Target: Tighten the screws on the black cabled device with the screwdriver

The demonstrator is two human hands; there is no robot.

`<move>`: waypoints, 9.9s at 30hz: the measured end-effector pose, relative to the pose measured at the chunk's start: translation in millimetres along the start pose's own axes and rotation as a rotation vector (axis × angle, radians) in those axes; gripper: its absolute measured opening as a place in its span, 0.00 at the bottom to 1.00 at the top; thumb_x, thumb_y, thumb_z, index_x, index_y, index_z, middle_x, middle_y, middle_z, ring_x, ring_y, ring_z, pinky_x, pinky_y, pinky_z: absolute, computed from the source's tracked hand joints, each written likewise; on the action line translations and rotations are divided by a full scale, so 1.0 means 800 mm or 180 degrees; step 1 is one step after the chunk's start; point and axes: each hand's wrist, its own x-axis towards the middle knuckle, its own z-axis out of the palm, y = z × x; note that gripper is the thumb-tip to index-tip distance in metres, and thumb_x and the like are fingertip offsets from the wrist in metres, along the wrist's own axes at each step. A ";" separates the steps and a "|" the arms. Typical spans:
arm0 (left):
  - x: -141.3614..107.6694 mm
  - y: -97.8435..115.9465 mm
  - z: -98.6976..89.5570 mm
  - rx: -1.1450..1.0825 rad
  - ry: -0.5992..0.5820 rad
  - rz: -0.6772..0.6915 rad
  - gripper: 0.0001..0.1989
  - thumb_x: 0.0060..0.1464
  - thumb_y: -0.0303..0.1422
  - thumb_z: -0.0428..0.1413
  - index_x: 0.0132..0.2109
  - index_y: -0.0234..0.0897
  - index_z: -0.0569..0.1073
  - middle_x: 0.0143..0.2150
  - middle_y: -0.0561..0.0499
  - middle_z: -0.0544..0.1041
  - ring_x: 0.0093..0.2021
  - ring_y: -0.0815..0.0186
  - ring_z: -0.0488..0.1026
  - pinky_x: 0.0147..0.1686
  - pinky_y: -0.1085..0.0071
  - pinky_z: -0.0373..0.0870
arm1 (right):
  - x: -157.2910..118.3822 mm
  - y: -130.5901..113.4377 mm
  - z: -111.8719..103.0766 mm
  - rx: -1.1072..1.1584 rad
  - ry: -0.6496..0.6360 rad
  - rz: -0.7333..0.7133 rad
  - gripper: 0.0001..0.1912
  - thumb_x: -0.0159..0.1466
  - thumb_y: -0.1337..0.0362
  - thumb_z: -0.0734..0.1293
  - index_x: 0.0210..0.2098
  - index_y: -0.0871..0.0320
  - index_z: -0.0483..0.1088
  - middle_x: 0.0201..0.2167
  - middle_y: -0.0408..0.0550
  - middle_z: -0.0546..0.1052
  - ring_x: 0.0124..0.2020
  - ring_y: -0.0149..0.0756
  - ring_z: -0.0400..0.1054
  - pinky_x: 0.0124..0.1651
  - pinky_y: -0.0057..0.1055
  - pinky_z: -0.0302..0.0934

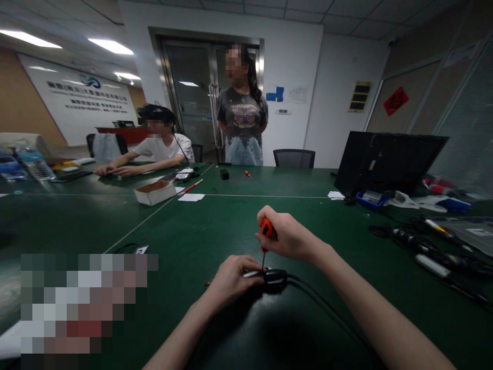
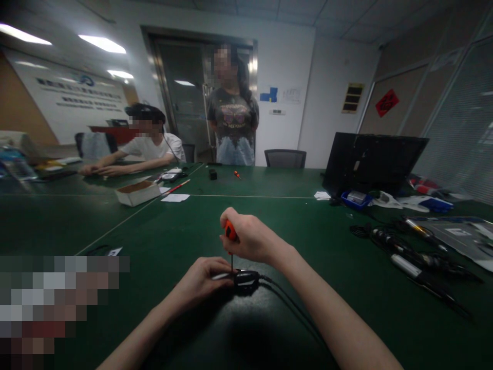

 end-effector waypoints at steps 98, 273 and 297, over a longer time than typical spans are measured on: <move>0.000 0.001 0.002 -0.0101 0.0081 -0.0029 0.10 0.52 0.32 0.60 0.40 0.38 0.85 0.43 0.47 0.83 0.44 0.59 0.77 0.45 0.69 0.69 | -0.006 -0.024 -0.025 -0.1450 -0.0421 0.0042 0.14 0.65 0.53 0.70 0.38 0.57 0.67 0.34 0.46 0.76 0.29 0.32 0.66 0.30 0.29 0.44; -0.002 -0.004 0.003 0.0149 0.0114 -0.0011 0.13 0.54 0.35 0.58 0.42 0.36 0.83 0.43 0.46 0.82 0.43 0.59 0.76 0.42 0.71 0.67 | -0.004 -0.026 -0.023 -0.1445 -0.0473 0.0228 0.11 0.65 0.60 0.70 0.43 0.56 0.66 0.36 0.45 0.77 0.32 0.34 0.69 0.30 0.28 0.45; -0.001 0.001 0.002 0.0124 0.0090 -0.0008 0.12 0.54 0.34 0.58 0.43 0.36 0.83 0.44 0.47 0.83 0.44 0.59 0.77 0.43 0.70 0.68 | -0.010 -0.020 -0.026 -0.1012 -0.0411 0.0115 0.13 0.61 0.66 0.69 0.44 0.57 0.64 0.37 0.45 0.75 0.33 0.32 0.67 0.33 0.27 0.51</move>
